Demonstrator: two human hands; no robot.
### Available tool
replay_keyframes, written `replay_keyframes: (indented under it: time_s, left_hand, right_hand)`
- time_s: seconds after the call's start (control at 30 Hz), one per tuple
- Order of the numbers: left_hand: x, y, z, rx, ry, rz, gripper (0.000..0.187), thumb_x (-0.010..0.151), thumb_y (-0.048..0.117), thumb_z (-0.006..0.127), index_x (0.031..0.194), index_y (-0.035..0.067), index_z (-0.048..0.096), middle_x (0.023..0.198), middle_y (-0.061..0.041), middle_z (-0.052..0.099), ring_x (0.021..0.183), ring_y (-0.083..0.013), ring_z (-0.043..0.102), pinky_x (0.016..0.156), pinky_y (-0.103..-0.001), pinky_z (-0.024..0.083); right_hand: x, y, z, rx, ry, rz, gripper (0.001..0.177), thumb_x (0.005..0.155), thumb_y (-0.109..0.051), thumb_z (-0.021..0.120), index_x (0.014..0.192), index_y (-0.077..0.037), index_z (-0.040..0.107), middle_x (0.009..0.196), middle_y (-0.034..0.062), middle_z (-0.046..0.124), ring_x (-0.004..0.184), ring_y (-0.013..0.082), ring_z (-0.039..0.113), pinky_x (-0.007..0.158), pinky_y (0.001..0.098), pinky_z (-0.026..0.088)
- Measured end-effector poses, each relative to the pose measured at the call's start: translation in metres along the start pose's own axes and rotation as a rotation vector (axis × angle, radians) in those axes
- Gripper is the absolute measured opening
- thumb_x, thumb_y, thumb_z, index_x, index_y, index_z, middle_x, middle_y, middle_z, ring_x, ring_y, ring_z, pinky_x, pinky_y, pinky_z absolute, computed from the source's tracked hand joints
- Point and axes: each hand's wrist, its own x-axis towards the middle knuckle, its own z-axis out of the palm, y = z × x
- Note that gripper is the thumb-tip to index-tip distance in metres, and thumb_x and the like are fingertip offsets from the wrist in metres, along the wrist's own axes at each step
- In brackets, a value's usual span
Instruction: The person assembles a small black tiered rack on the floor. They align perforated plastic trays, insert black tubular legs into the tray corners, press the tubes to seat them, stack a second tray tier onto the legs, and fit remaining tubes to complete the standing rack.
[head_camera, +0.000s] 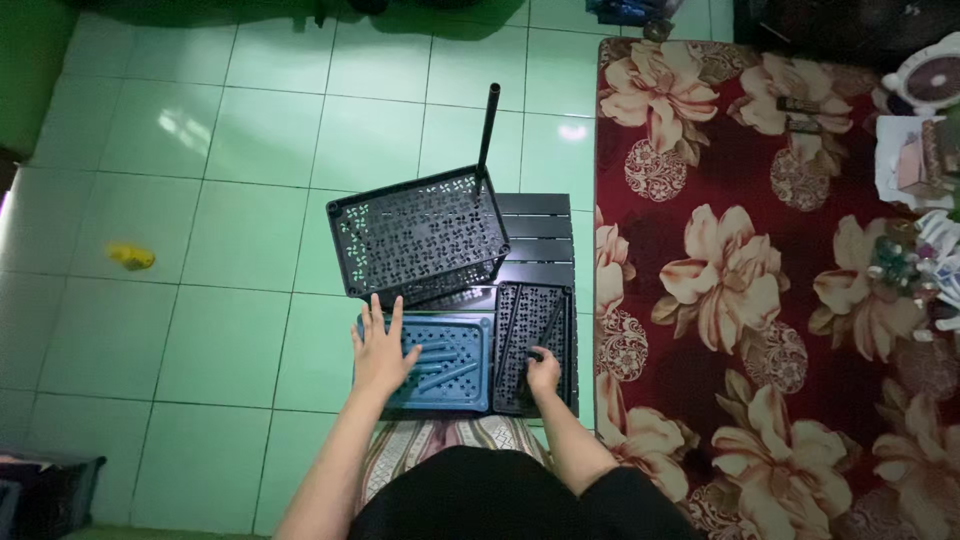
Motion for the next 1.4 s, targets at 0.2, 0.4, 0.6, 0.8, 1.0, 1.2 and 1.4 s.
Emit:
replay_keyframes:
  time_s: [0.2, 0.4, 0.6, 0.8, 1.0, 1.2, 1.4]
  left_hand:
    - [0.008, 0.0, -0.004, -0.034, 0.052, 0.004, 0.099, 0.083, 0.043, 0.076, 0.161, 0.021, 0.019, 0.168, -0.023, 0.006, 0.154, -0.0421, 0.012, 0.12, -0.063, 0.019]
    - [0.024, -0.003, -0.005, -0.218, 0.273, 0.146, 0.087, 0.087, 0.039, 0.075, 0.157, 0.011, 0.032, 0.164, -0.028, 0.021, 0.151, -0.0469, 0.024, 0.117, -0.061, 0.027]
    - [0.052, 0.003, -0.032, -0.504, 0.345, 0.288, 0.061, 0.09, 0.033, 0.074, 0.141, 0.004, 0.057, 0.153, -0.025, 0.049, 0.148, -0.0449, 0.037, 0.118, -0.048, 0.033]
    - [0.044, 0.021, -0.061, -1.264, 0.137, 0.267, 0.046, 0.105, 0.025, 0.058, 0.144, 0.003, 0.057, 0.14, -0.012, 0.066, 0.131, -0.0235, 0.06, 0.109, -0.035, 0.045]
    - [0.041, 0.019, -0.072, -1.481, 0.202, 0.168, 0.044, 0.101, 0.011, 0.063, 0.143, -0.001, 0.058, 0.135, -0.014, 0.067, 0.121, -0.0171, 0.065, 0.103, -0.03, 0.052]
    - [0.037, 0.013, -0.067, -1.585, 0.173, 0.207, 0.045, 0.098, 0.005, 0.066, 0.141, -0.003, 0.058, 0.135, -0.014, 0.067, 0.121, -0.0169, 0.066, 0.104, -0.03, 0.053]
    - [0.03, 0.015, -0.071, -1.612, 0.185, 0.225, 0.044, 0.097, 0.005, 0.069, 0.139, -0.003, 0.061, 0.131, -0.013, 0.07, 0.118, -0.016, 0.067, 0.102, -0.029, 0.053]
  right_hand:
    - [-0.012, -0.038, -0.016, 0.362, 0.04, -0.226, 0.019, 0.091, -0.001, 0.069, 0.109, -0.007, 0.066, 0.091, 0.0072, 0.062, 0.084, 0.018, 0.06, 0.08, 0.0302, 0.051]
    - [-0.012, -0.114, -0.042, 0.603, 0.035, -0.578, 0.024, 0.099, -0.001, 0.063, 0.121, -0.003, 0.053, 0.11, 0.007, 0.063, 0.097, 0.0145, 0.06, 0.088, 0.029, 0.05]
    - [-0.036, -0.224, -0.08, 0.797, -0.352, -0.751, 0.054, 0.097, 0.001, 0.064, 0.145, 0.0, 0.04, 0.124, 0.0108, 0.066, 0.103, 0.0142, 0.06, 0.093, 0.0288, 0.049]
    - [-0.054, -0.278, -0.076, 0.585, -0.562, -0.842, 0.05, 0.095, -0.001, 0.067, 0.143, 0.0, 0.054, 0.123, 0.0093, 0.07, 0.109, 0.0136, 0.066, 0.094, 0.0281, 0.055]
    - [-0.061, -0.261, -0.037, 0.653, -0.695, -0.707, 0.045, 0.097, -0.003, 0.068, 0.141, 0.0, 0.057, 0.119, 0.0063, 0.069, 0.109, 0.0123, 0.065, 0.097, 0.0278, 0.054]
    - [-0.063, -0.252, -0.017, 0.7, -0.681, -0.726, 0.045, 0.098, -0.002, 0.069, 0.14, 0.002, 0.056, 0.122, 0.0053, 0.067, 0.11, 0.0121, 0.063, 0.1, 0.0287, 0.052]
    - [-0.073, -0.259, -0.031, 0.672, -0.681, -0.723, 0.045, 0.098, -0.003, 0.067, 0.141, 0.001, 0.054, 0.125, 0.0058, 0.068, 0.111, 0.0115, 0.064, 0.099, 0.0282, 0.052]
